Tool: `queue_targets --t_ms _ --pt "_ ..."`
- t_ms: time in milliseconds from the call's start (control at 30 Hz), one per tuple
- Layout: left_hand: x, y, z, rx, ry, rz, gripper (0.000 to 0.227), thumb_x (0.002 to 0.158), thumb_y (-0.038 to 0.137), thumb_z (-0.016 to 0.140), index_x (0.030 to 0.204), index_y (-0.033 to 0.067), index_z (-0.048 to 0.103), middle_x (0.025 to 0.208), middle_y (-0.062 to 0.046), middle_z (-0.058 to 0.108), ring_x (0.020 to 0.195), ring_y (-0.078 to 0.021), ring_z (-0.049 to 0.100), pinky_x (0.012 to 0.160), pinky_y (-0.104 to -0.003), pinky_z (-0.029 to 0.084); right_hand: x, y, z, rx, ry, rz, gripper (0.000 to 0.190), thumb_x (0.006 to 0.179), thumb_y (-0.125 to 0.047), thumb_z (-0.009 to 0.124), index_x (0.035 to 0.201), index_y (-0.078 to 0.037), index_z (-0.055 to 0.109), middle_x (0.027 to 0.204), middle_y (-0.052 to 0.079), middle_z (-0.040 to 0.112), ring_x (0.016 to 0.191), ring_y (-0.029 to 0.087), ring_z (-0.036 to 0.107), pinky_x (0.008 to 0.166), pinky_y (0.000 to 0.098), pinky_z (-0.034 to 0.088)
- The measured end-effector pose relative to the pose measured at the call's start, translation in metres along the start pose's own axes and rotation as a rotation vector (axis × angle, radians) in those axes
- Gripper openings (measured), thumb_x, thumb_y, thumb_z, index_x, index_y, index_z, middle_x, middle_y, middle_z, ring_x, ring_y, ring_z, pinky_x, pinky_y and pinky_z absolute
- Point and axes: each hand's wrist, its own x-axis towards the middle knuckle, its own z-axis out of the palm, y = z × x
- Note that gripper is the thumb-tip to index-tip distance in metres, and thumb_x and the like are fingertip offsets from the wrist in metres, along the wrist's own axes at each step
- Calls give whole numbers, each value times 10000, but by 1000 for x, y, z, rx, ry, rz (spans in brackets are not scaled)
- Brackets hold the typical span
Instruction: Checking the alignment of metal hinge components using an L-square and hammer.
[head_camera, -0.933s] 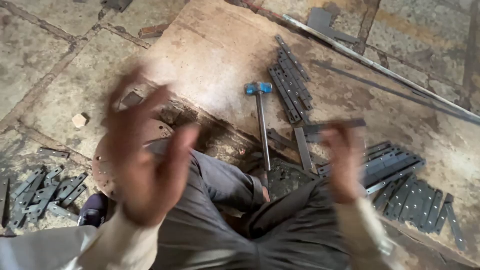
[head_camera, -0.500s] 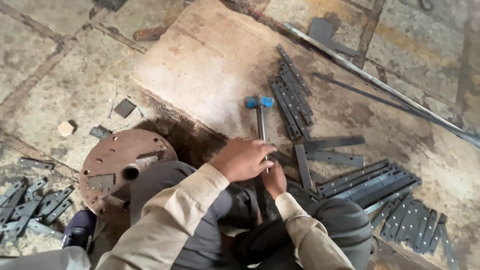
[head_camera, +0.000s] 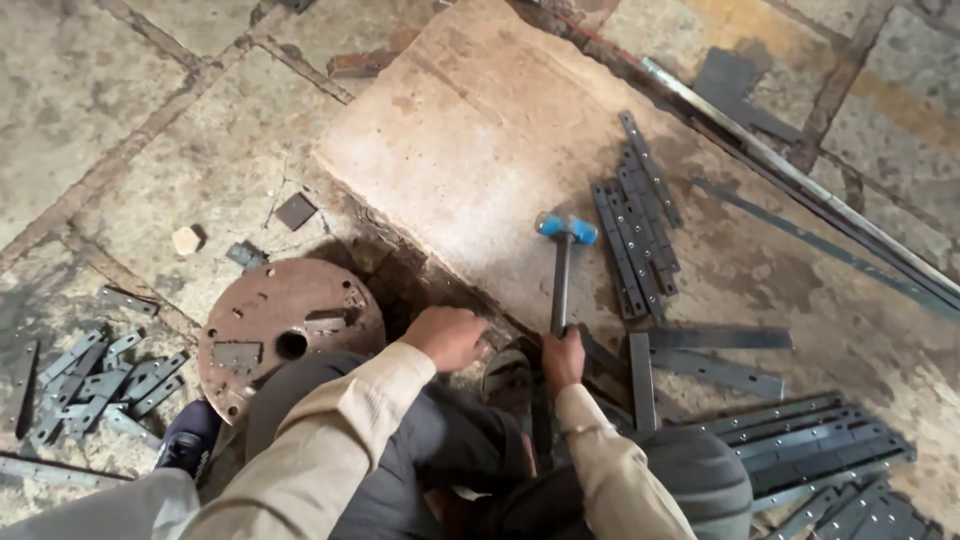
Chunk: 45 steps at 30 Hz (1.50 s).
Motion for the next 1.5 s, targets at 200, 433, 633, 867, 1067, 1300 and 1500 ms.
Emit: queue_targets --t_ms 200,433,633,867,1067,1300,1500 --pt "27 -19 13 -45 40 -40 342 934 380 649 1137 107 693 1109 -151 712 1038 -360 683 868 -494 547 -87 -56 -63 656 -290 150 274 886 -244 778 927 5 671 715 30 640 600 142 566 517 340 461" --pt "29 -22 2 -116 163 -49 343 941 376 656 1155 116 716 1158 -153 711 1099 -374 663 926 -495 527 -77 -45 -41 657 -333 24 342 933 -361 733 859 -33 675 657 -28 583 549 76 498 472 289 398" --pt "22 -29 7 -120 181 -44 353 922 371 662 1172 128 720 1128 -145 718 1068 -361 673 909 -487 537 -54 -4 -38 513 -216 105 487 934 -465 744 726 -35 645 604 -33 493 534 83 398 470 342 320" --pt "29 -26 4 -124 135 -28 360 1010 378 611 1102 41 696 1064 -143 723 932 -314 727 822 -457 582 -57 9 -34 476 -251 276 450 870 -472 769 688 -87 622 570 -51 449 497 98 375 462 343 308" --pt "22 -34 -1 -258 345 -114 308 984 362 628 1038 83 745 956 -126 742 812 -309 726 759 -455 574 -59 -3 -32 611 -287 337 457 903 -464 779 756 -76 586 601 -49 442 505 109 369 464 343 293" --pt "41 -45 9 -409 402 -214 322 961 377 644 1100 109 756 975 -114 770 843 -299 730 769 -440 574 -42 -56 -67 748 -465 254 276 895 -297 751 811 -82 598 615 11 522 468 156 490 434 342 378" --pt "90 -70 40 -654 572 -145 409 921 416 691 1119 59 722 966 -114 771 821 -260 738 757 -392 571 -16 -77 -83 652 -565 244 302 922 -303 722 871 -75 531 649 38 505 481 181 506 406 380 426"
